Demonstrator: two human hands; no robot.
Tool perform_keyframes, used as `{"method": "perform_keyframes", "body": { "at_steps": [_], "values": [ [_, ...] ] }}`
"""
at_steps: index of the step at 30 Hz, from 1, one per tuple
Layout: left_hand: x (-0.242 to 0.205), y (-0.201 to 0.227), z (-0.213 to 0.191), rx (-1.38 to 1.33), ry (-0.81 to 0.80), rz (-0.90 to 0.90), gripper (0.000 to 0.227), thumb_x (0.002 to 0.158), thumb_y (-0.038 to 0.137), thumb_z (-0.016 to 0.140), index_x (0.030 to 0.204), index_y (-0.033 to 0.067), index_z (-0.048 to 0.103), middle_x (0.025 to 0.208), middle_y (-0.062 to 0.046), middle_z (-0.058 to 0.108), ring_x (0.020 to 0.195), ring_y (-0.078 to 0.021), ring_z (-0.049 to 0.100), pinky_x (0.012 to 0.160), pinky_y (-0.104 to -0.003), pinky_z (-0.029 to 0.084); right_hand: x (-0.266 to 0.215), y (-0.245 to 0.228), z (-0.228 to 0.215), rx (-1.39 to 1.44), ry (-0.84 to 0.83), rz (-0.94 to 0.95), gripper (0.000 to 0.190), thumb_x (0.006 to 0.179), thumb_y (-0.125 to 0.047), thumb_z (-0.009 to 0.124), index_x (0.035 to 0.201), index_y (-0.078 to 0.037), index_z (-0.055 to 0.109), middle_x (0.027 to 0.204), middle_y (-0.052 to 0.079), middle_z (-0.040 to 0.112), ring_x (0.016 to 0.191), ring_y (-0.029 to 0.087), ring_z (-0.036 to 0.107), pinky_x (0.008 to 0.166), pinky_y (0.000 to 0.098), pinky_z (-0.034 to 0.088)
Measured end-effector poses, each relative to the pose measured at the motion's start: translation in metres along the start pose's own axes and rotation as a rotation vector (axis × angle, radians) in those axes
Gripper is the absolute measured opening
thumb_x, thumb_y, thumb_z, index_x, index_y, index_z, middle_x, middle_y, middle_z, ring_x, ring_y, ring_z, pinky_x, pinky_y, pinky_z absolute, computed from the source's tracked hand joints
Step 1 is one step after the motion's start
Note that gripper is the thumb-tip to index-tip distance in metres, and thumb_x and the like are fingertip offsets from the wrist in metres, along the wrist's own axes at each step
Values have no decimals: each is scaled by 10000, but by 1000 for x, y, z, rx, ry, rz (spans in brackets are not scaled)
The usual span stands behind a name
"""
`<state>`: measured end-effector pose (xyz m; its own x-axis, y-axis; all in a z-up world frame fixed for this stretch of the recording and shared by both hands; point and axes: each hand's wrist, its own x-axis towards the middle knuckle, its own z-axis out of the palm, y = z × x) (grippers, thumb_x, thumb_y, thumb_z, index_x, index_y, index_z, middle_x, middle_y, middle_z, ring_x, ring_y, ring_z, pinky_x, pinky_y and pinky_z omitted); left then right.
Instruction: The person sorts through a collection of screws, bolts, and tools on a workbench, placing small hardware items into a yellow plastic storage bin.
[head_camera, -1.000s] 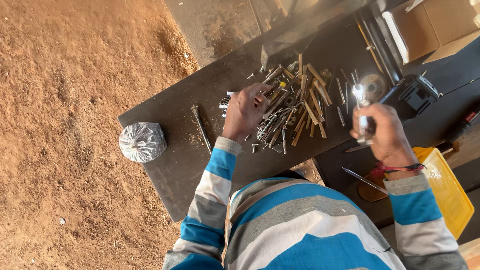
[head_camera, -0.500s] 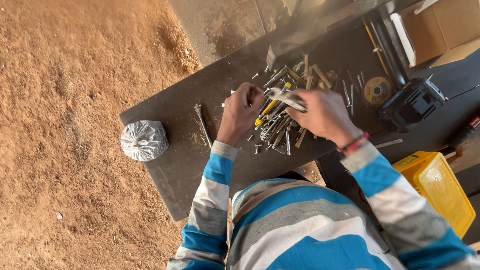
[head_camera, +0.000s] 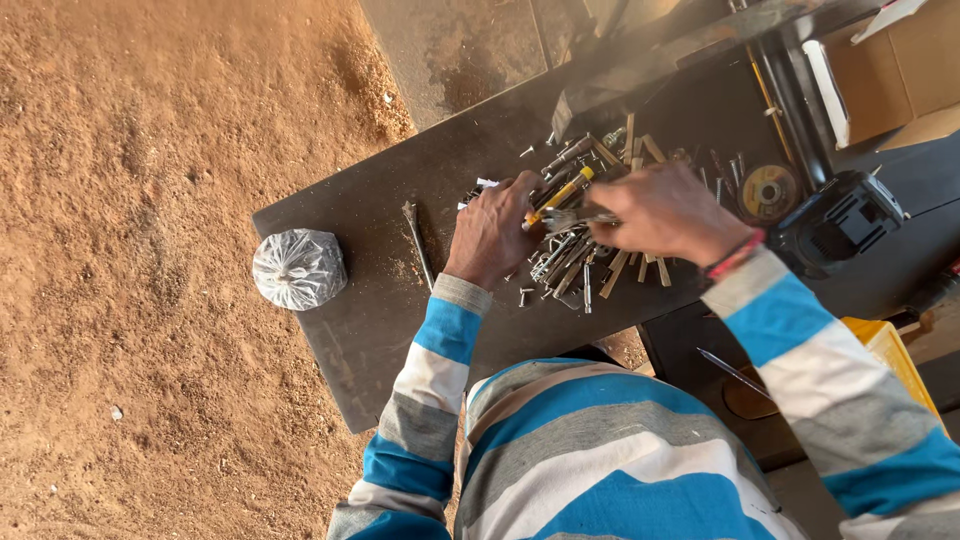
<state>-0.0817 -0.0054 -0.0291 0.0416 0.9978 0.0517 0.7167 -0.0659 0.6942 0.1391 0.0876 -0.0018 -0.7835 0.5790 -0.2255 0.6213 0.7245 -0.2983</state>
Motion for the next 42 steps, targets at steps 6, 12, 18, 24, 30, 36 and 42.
{"method": "perform_keyframes", "body": {
  "at_steps": [6, 12, 18, 24, 30, 36, 42],
  "values": [
    [-5, 14, 4, -23, 74, -11, 359, 865, 123, 689, 1207, 155, 584, 996, -91, 710, 813, -332, 725, 687, -476, 569, -64, 29, 25, 886, 255, 282, 254, 883, -284, 687, 1009, -68, 729, 677, 14, 636, 530, 175, 541, 497, 392, 455],
    [-1, 22, 28, 184, 5, 39, 359, 888, 204, 670, 1230, 137, 585, 1125, -93, 649, 784, -323, 716, 629, -483, 557, -113, 31, 58, 2075, 425, 298, 254, 932, -292, 588, 968, -43, 623, 666, -36, 411, 592, 109, 398, 644, 323, 411],
    [3, 19, 46, 332, 3, 156, 244, 973, 162, 631, 1194, 76, 578, 1171, -99, 601, 834, -274, 728, 583, -427, 572, -118, 26, 57, 2166, 461, 254, 268, 940, -332, 587, 941, -65, 608, 748, 14, 519, 646, 137, 488, 644, 327, 443],
    [2, 30, 56, 410, 26, 192, 348, 874, 50, 602, 1220, 31, 566, 1171, -111, 621, 799, -263, 732, 581, -422, 580, -112, 21, 50, 2028, 454, 432, 299, 949, -270, 604, 1135, -40, 652, 878, 50, 624, 801, 190, 614, 674, 336, 509],
    [13, 38, 50, 311, -57, 50, 315, 915, 106, 629, 1220, 41, 587, 1073, -154, 643, 718, -322, 721, 561, -450, 568, -116, 18, 45, 1943, 424, 440, 356, 997, -204, 591, 1272, 17, 636, 929, 60, 629, 837, 198, 623, 728, 381, 541],
    [9, 49, 31, -225, 103, -175, 281, 894, 158, 668, 1133, 38, 756, 771, -149, 730, 642, -232, 726, 601, -363, 538, -116, 7, 39, 1978, 435, 531, 430, 1005, -295, 542, 1285, 16, 643, 956, 72, 679, 858, 208, 670, 783, 399, 570],
    [-2, 89, 31, -626, -83, -220, 336, 938, 180, 621, 1229, 33, 703, 821, -94, 753, 601, -177, 634, 549, -347, 538, -105, -2, 46, 2013, 430, 526, 400, 1025, -326, 547, 1230, 4, 642, 985, 99, 731, 873, 212, 725, 804, 406, 601]
  ]
}}
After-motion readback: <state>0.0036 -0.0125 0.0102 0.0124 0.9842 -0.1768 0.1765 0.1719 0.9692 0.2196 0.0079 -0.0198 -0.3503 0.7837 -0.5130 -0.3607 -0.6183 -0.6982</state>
